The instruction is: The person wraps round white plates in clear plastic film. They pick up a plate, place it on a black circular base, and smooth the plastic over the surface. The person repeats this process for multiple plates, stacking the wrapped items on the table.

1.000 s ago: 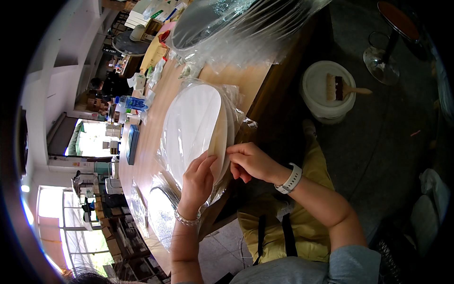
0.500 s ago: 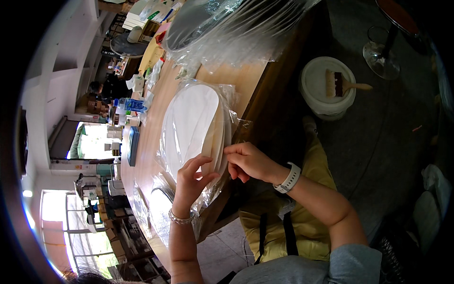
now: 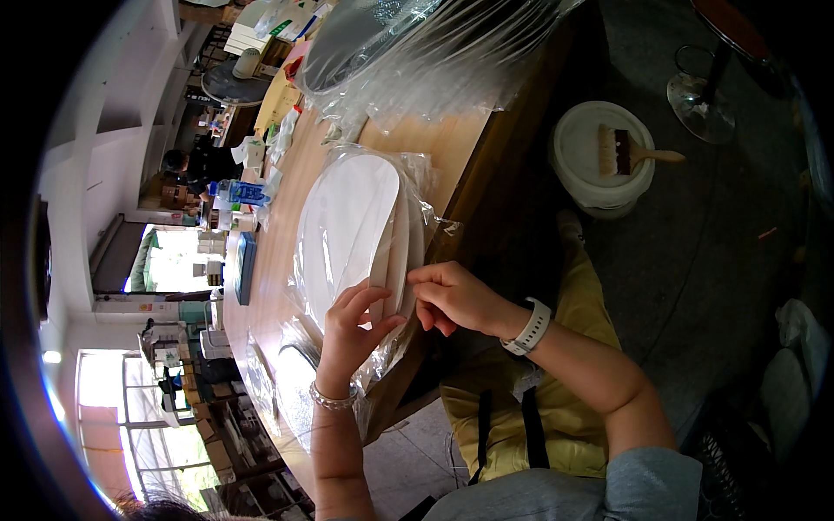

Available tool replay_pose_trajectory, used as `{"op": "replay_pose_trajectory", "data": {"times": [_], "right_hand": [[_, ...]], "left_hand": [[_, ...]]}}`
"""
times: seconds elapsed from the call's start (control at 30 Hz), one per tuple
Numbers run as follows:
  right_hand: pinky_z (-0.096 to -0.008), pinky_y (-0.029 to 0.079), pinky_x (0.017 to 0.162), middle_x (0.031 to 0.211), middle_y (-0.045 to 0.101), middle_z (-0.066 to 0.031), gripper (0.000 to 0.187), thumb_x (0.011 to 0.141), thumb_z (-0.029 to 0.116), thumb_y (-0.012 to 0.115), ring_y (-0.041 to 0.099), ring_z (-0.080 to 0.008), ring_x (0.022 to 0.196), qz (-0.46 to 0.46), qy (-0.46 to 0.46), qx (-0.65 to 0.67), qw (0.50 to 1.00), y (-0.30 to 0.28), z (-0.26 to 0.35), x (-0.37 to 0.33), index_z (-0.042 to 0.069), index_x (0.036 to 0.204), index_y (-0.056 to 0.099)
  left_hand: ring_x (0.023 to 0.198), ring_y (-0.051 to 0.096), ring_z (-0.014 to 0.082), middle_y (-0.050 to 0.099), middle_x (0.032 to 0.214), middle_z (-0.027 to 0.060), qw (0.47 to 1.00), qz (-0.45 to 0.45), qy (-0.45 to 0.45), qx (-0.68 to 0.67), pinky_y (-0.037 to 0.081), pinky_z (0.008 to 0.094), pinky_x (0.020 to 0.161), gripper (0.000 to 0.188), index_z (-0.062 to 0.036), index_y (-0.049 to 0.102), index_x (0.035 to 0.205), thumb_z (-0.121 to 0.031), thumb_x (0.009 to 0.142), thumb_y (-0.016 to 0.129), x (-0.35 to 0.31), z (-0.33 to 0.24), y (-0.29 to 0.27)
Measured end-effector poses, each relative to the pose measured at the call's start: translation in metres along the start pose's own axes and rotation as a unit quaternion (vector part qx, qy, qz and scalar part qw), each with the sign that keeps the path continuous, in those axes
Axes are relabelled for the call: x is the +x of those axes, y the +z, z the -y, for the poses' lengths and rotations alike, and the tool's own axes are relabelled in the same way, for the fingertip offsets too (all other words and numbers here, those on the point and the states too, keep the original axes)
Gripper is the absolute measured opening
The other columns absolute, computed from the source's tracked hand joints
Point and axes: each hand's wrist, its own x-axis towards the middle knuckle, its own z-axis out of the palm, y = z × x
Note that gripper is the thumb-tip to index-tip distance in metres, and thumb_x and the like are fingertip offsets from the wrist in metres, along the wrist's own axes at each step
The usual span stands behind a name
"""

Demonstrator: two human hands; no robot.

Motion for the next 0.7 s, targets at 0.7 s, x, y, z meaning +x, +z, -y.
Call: {"op": "replay_pose_trajectory", "data": {"times": [0.7], "right_hand": [[-0.0207, 0.04, 0.042, 0.062, 0.057, -0.0064, 0.036, 0.095, 0.012, 0.04, 0.047, -0.0084, 0.042, 0.009, -0.003, 0.0, 1.0, 0.002, -0.0011, 0.001, -0.005, 0.126, 0.044]], "left_hand": [[0.089, 0.062, 0.03, 0.061, 0.11, 0.0145, 1.0, -0.003, 0.009, -0.021, 0.055, 0.0328, 0.064, 0.032, -0.0062, 0.061, 0.102, -0.008, 0.073, 0.073, 0.0021, -0.0052, -0.0024]]}}
